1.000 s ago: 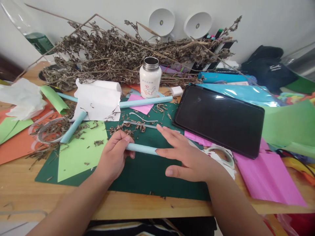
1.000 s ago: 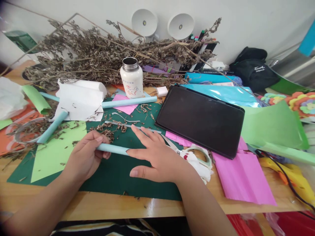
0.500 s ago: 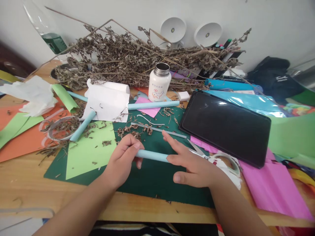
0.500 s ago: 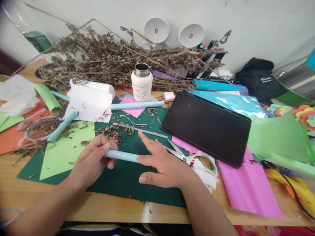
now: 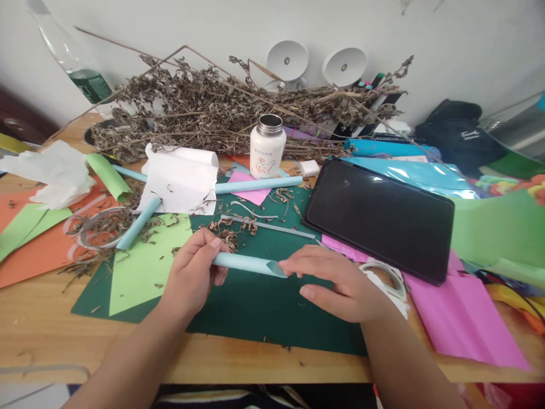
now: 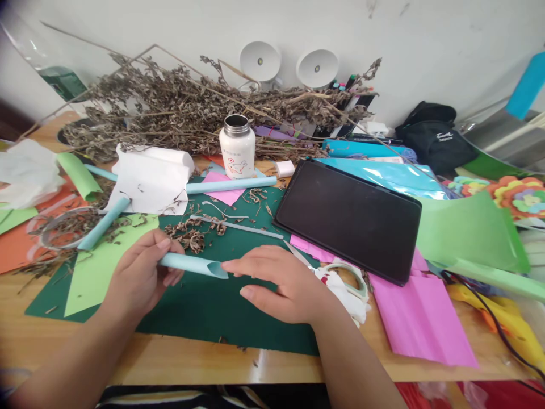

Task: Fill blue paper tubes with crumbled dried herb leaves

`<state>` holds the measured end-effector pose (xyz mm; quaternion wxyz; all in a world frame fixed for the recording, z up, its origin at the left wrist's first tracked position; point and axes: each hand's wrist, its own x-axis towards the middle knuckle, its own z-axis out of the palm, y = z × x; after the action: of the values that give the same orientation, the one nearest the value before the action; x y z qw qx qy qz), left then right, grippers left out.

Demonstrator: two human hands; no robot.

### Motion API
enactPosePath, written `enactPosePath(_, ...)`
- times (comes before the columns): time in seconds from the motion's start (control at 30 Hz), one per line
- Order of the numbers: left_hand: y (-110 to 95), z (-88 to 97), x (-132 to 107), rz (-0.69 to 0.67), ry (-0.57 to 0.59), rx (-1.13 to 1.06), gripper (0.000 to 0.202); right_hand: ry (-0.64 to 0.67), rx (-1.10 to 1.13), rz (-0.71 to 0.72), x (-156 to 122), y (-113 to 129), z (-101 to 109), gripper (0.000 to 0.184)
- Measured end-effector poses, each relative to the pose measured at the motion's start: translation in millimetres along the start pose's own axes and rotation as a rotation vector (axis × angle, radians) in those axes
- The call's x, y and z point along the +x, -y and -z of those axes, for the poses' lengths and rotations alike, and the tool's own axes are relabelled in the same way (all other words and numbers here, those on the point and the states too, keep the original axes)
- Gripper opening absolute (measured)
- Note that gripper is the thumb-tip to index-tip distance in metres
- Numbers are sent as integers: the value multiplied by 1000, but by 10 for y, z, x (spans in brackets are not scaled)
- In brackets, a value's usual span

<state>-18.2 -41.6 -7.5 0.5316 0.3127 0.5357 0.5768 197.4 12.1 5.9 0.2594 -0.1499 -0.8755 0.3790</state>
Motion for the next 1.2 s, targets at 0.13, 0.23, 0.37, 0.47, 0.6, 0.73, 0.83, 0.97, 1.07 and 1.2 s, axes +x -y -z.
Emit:
enactPosePath(0.13, 39, 11, -22, -26, 11, 82, 19, 68, -176, -34, 28, 68, -38, 23)
enactPosePath(0.23, 53, 28, -34, -50, 42, 135, 18, 235, -320, -134, 55, 123, -79, 18)
enactPosePath(0.37, 65, 47, -43, -53, 88, 186, 17, 316, -323, -170, 66, 177, -94, 18)
enactPosePath(0.47, 78, 51, -65, -45, 143, 213, 17, 353, -327, -203, 56, 237, -95, 19)
enactPosePath(0.6, 84, 67, -115, -47, 260, 202, 18, 434, -362, -288, 14, 305, -149, 17)
enactPosePath(0.73, 64, 67, -131, -8, 374, 205, 18, 399, -354, -300, -43, 245, -157, 16)
enactPosePath(0.83, 26, 31, -121, 46, 522, 232, 20, 244, -293, -211, -72, 235, -70, 25)
enactPosePath(0.97, -44, -42, -152, 141, 662, 289, 32, 56, -370, -184, -62, 489, 68, 39)
enactPosePath(1.07, -116, -104, -229, 250, 805, 177, 38, -53, -397, -198, -14, 745, 109, 39)
enactPosePath(1.2, -259, -140, -340, 138, 878, 198, 39, -170, -386, -141, -122, 895, 55, 29)
